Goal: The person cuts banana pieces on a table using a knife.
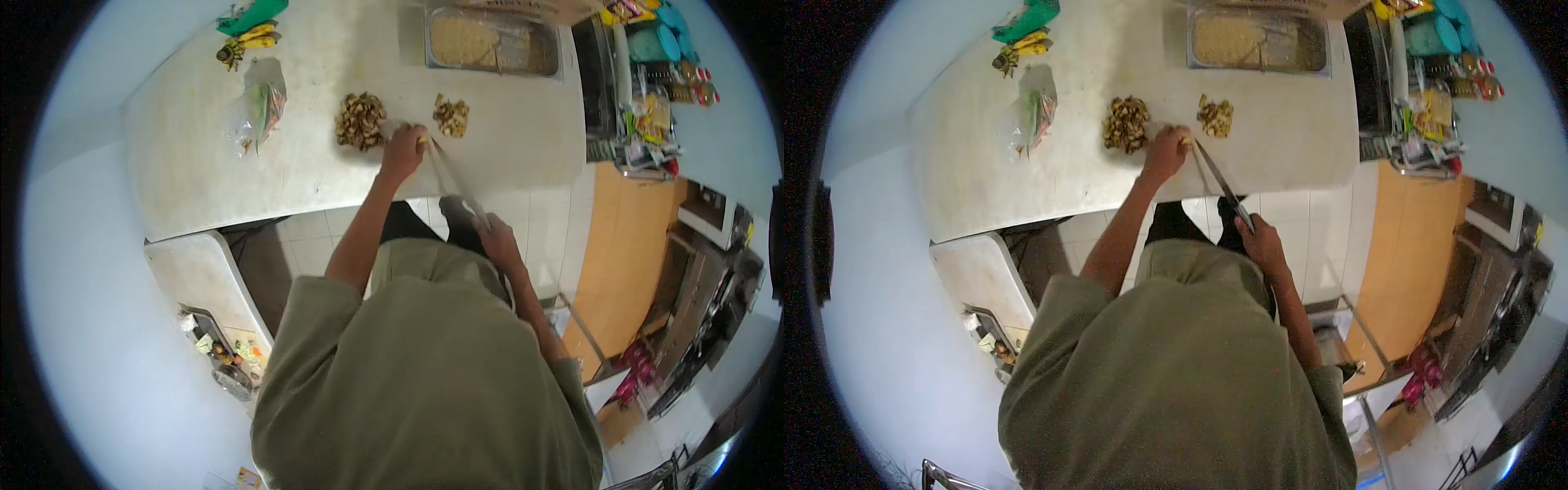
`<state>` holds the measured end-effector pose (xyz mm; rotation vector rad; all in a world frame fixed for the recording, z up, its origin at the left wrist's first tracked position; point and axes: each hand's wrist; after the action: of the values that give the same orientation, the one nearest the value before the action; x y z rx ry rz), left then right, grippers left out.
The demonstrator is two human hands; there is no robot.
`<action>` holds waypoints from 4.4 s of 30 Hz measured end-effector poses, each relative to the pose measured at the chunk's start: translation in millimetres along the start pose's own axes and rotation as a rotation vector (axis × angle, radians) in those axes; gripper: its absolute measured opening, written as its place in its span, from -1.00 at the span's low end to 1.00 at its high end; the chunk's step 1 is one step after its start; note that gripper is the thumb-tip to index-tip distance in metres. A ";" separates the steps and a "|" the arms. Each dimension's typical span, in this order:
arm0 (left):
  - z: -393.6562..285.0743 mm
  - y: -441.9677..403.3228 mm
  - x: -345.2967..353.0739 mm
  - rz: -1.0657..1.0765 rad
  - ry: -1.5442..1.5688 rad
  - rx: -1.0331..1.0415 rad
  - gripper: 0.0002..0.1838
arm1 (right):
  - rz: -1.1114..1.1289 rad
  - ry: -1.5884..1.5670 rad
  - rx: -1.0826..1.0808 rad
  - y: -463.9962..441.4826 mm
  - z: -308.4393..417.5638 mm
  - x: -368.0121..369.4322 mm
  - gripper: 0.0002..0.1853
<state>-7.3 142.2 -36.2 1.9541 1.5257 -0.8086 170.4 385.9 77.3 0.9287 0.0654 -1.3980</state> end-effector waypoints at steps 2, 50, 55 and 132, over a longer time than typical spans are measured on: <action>-0.7 2.7 2.2 0.023 0.012 -0.068 -0.85 | 0.036 0.002 0.007 -12.6 -7.0 -2.3 -0.51; 19.0 9.3 -1.7 0.021 0.171 -0.012 -0.76 | -0.237 -0.024 0.243 21.0 72.4 159.6 -0.63; 17.9 10.3 -7.9 0.041 0.265 -0.027 -0.81 | -0.188 -0.030 0.268 17.7 67.9 159.6 -0.64; -52.6 -18.6 90.8 -0.445 0.318 -0.266 -0.70 | -0.300 0.059 0.061 12.1 1.1 14.1 -0.65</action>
<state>-1.6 244.0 -67.4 1.6232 2.1814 -0.4389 183.4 372.6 76.4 1.0422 0.2153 -1.6561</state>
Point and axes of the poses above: each hand's wrist, its own y-axis away from the middle knuckle, its own x-axis out of the palm, z = x × y, and after that the axes turned 4 degrees about -z, right-handed
